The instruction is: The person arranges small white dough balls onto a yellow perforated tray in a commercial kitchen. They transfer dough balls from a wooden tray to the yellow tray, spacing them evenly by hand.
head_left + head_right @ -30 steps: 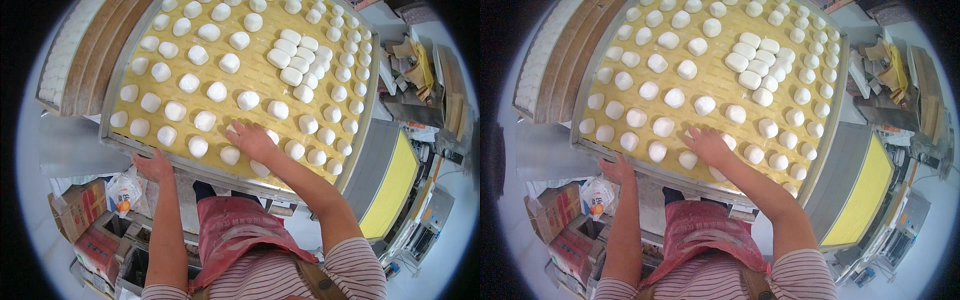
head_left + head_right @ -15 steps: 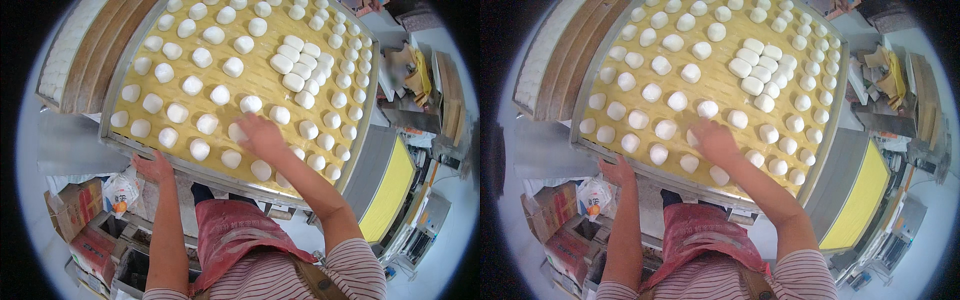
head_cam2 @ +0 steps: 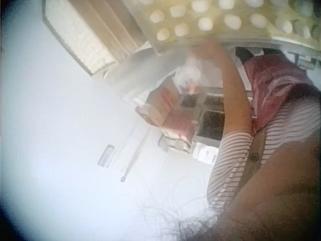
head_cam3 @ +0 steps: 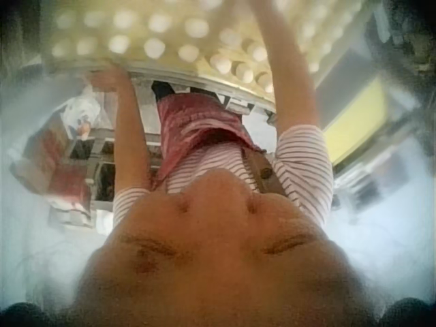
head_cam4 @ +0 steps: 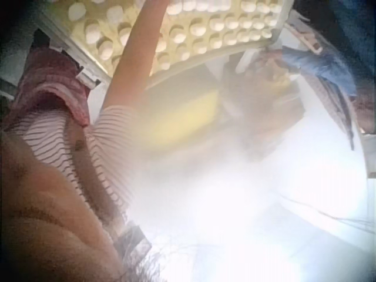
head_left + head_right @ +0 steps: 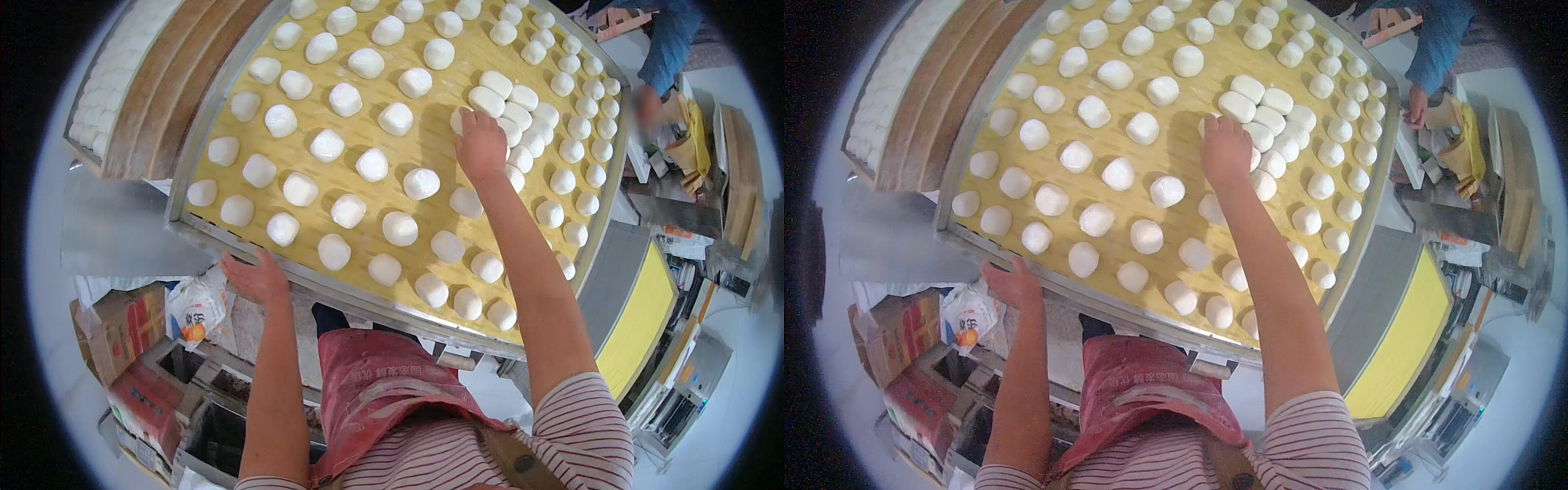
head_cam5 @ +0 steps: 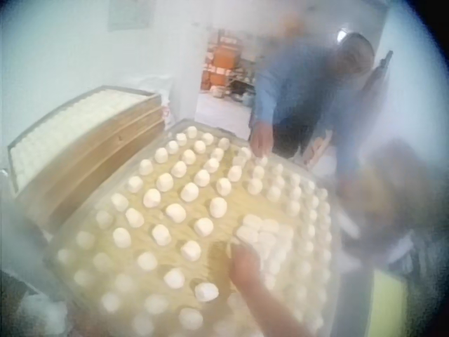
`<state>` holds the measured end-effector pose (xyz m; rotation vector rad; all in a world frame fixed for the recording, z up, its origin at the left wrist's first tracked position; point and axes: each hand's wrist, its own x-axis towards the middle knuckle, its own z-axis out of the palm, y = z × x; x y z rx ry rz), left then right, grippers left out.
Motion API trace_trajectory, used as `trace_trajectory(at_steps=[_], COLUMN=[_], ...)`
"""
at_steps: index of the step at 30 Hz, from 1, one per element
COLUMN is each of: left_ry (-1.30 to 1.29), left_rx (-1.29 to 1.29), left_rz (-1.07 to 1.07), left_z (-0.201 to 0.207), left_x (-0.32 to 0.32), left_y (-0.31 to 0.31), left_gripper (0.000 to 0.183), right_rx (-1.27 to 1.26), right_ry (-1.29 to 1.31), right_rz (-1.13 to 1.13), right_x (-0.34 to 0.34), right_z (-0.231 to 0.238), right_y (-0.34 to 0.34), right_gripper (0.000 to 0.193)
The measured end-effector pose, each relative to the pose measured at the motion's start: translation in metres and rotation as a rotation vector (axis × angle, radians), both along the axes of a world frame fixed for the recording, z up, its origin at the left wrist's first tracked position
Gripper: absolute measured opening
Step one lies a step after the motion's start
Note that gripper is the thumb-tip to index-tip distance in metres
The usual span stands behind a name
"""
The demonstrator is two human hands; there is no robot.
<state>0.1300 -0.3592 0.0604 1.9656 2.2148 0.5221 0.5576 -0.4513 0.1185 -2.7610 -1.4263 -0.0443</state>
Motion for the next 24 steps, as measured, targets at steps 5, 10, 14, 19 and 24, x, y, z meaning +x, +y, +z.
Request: trace_trajectory(at_steps=[5, 10, 14, 19, 24], left_ry=[0.034, 0.027, 0.026, 0.041, -0.037], left_rx=[0.008, 0.038, 0.066, 0.076, -0.008], left_rz=[-0.008, 0.0, -0.029, -0.025, 0.026], left_z=[-0.009, -0.012, -0.011, -0.02, 0.003], left_x=[-0.007, -0.006, -0.005, -0.013, 0.004], left_y=[0.0, -0.002, -0.003, 0.001, 0.001], left_gripper=[0.072, 0.071, 0.07, 0.07, 0.07], right_rx=[0.017, -0.276, -0.215, -0.219, -0.235], right_ry=[-0.135, 0.096, 0.028, 0.208, 0.258], right_rz=[0.121, 0.139, 0.174, 0.148, 0.017], right_x=[-0.026, -0.019, -0.024, -0.029, -0.022], right_z=[-0.002, 0.016, 0.017, 0.008, 0.0], right_y=[-0.005, 0.005, 0.01, 0.021, 0.024], right_gripper=[0.044, 0.042, 0.044, 0.051, 0.05])
